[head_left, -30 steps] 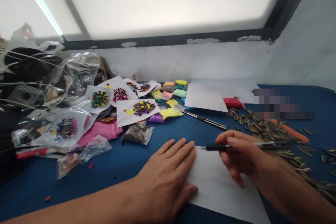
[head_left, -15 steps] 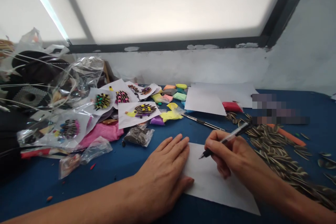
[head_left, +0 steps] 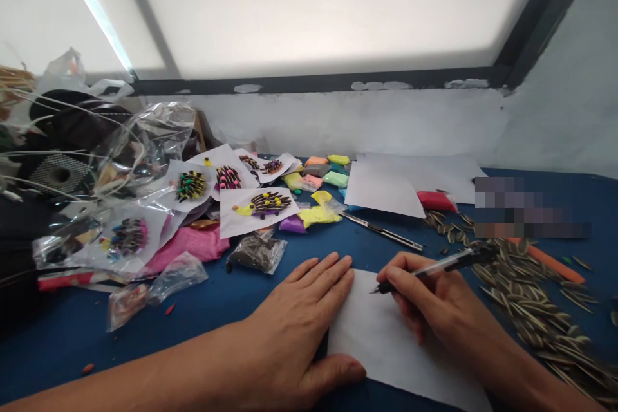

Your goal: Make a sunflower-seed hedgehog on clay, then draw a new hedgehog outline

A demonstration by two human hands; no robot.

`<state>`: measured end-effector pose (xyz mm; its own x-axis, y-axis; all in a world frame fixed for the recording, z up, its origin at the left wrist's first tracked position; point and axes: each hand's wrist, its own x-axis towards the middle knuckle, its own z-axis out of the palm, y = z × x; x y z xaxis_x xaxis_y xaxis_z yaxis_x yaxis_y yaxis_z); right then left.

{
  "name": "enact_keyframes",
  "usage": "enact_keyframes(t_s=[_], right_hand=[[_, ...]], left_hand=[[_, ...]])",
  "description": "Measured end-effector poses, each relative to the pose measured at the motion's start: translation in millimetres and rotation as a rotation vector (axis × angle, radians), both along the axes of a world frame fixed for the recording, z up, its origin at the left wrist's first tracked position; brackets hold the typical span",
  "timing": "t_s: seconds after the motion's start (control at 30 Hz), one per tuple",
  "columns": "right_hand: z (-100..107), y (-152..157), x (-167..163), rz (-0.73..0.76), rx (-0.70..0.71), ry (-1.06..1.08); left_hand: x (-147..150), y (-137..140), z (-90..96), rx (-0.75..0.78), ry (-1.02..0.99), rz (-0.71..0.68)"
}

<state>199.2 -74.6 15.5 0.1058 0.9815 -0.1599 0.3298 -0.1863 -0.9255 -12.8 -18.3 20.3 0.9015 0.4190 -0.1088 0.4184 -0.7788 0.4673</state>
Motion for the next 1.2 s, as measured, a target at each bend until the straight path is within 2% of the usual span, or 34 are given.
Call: enact_keyframes(t_s=[0.1,0.2,0.27,0.37,0.5,0.67,0.83,1.2], right_hand=[[6,-2,-5,-0.029,0.04,-0.057],[8,-7,-11,0.026,0.074,-0.123],[6,-9,-15,0.079,0.073,-0.139],[-3,-10,-16,0.083,0.084,-0.137],[-12,-9,-15,0.092,0.097,-0.088],[-14,-10,-15,0.097,0.13,-0.132],[-14,-8,-14,0.137,0.227,-0.199],[-11,-11,-16,0.116,0.069,-0.101]], left_hand=[[-1,2,2.9,-0.023,0.034,0.022],[-1,4,1.0,-0.02,0.055,0.057],[-1,5,-1.2,-0.018,0.029,0.061],[-2,5,-3.1,-0.027,-0.019,0.056],[-2,5,-3.0,-0.038,0.027,0.06],[-2,5,-3.9,-0.04,0.044,0.059],[-3,6,-5.3,-0.067,0.001,0.066],[-3,5,-5.6,-0.04,0.036,0.068]])
